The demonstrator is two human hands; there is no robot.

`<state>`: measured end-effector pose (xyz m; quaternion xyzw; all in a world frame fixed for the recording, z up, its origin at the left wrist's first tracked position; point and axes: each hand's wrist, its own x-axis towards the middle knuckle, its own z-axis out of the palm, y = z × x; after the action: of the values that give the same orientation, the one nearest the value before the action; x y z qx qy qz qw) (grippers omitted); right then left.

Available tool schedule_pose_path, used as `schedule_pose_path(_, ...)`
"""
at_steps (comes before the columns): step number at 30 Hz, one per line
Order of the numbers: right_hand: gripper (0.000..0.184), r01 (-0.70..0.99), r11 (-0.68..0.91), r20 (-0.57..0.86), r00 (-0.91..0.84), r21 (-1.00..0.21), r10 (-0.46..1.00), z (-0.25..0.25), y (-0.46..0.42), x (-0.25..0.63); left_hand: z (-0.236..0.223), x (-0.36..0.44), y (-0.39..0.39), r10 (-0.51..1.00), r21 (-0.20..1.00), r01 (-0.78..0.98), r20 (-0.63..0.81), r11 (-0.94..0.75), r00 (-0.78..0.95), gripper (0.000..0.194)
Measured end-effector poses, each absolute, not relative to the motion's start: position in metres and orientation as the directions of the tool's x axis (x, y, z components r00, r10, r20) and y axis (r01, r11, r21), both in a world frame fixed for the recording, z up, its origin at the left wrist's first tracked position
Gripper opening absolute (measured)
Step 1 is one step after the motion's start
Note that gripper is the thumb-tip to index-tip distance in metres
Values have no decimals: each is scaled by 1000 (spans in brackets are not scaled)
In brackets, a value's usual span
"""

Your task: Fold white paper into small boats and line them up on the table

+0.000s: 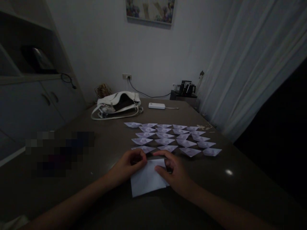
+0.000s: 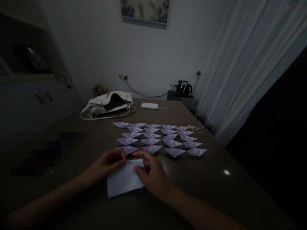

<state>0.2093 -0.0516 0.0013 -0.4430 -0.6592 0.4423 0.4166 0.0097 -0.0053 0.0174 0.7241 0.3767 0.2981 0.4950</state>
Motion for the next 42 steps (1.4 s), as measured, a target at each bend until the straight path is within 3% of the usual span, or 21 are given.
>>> schedule_pose_path(42, 34, 276, 258, 205, -206, -926, 957, 1, -51, 212, 17, 9, -8, 850, 947, 232, 73, -223, 521, 25)
